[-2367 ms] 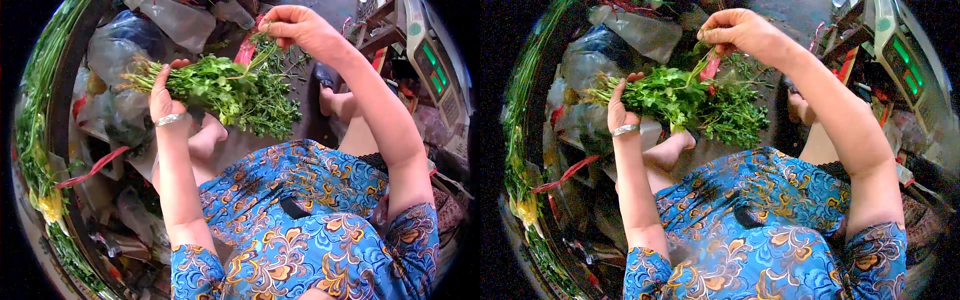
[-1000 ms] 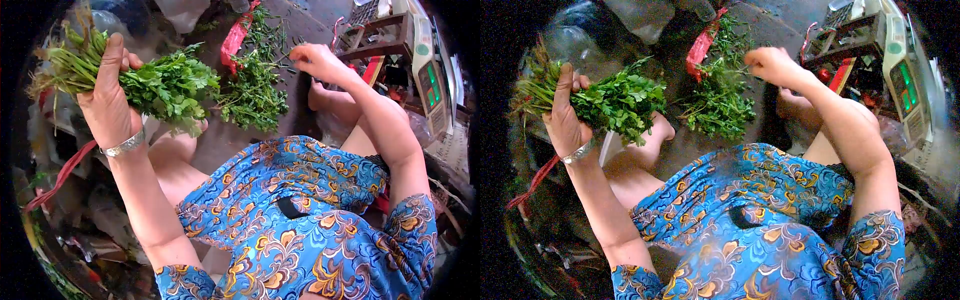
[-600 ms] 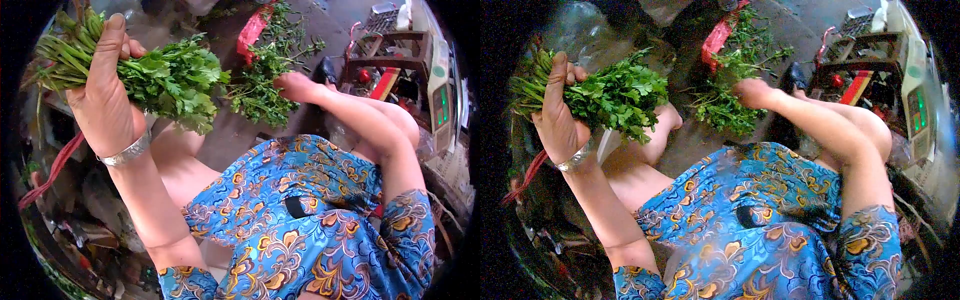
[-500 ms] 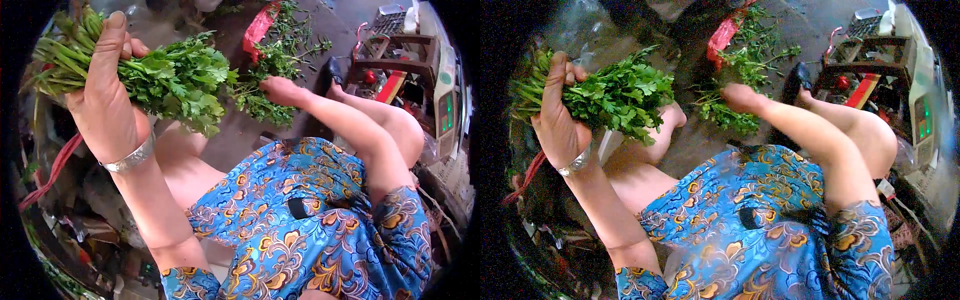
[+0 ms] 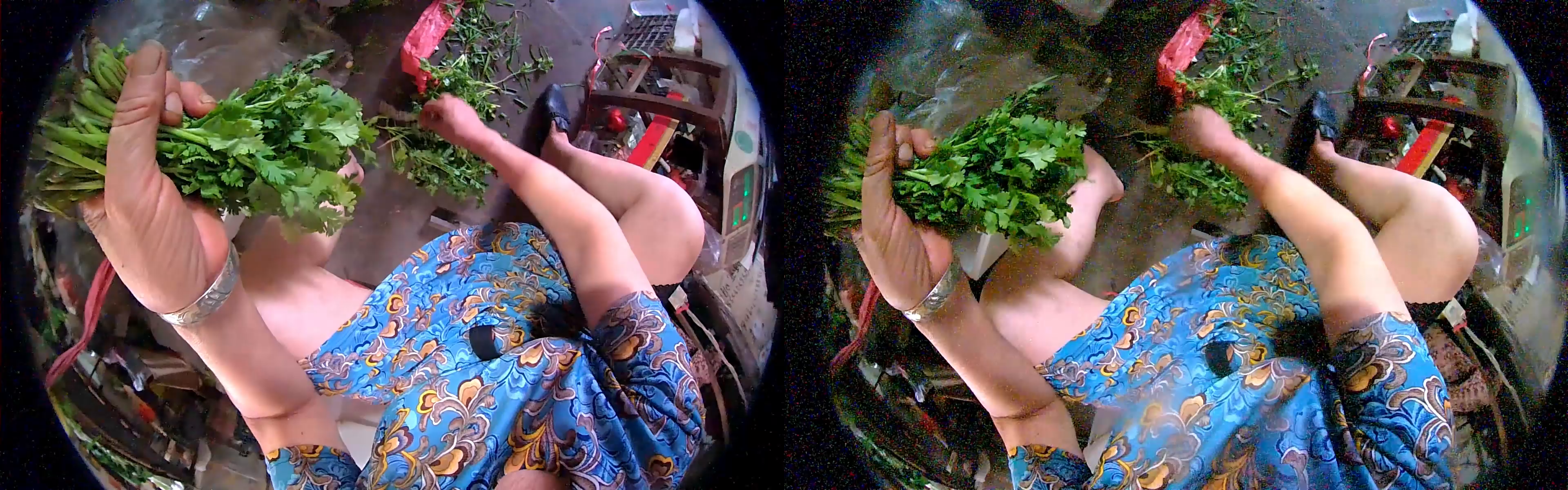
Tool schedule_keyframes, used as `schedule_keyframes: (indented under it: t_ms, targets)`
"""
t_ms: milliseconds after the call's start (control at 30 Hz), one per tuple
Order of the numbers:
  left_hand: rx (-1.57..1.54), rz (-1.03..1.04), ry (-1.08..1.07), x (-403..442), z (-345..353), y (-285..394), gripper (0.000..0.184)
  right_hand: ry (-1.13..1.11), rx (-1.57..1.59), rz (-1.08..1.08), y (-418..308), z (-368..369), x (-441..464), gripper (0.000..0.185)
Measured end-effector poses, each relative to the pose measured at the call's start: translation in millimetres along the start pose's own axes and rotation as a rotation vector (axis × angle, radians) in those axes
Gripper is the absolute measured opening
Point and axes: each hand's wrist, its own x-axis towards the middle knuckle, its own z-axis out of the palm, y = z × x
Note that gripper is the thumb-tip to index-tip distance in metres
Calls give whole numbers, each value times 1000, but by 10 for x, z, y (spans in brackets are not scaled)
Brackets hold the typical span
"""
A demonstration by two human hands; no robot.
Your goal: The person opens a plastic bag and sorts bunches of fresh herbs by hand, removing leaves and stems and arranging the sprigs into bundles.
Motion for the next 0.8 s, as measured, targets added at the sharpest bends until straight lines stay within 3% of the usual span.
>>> schedule_keyframes:
  t_ms: [33,100,167,200,300,333,367,433,500,600,700,767,800]
  targets:
    - [-6,0,0,-6,0,-11,16,58,78,-9,11,-158,45,23]
    - [-20,-14,11,-6,6,-22,15,294,-272,-65,-103,-398,87,27]
    - [-41,-37,9,-3,30,18,15,232,9,-96,-124,-544,205,25]
    - [-57,-63,6,-3,43,33,15,30,718,139,-169,-570,234,26]
    - [-94,-43,1,3,20,-12,16,-33,868,91,-284,-525,256,25]
    - [-94,-42,0,0,29,-7,16,-49,611,150,-341,-486,206,21]
    - [-65,-38,12,-9,41,6,16,-19,383,-55,-308,-381,169,18]
    - [-36,-39,25,-16,35,1,17,-161,175,-48,-178,29,70,17]
    - [-48,-66,-16,-7,23,1,17,-470,-34,20,-127,376,-70,25]
    - [-48,-102,-7,-4,22,0,15,-287,148,116,-59,831,-562,56]
    - [-83,-108,-56,13,-43,-43,14,-132,85,178,-51,905,-679,56]
    - [-81,-112,-74,40,-63,-34,13,31,168,-92,230,907,-600,53]
    - [-80,-114,-89,48,-60,-23,13,-105,128,22,121,648,-545,47]
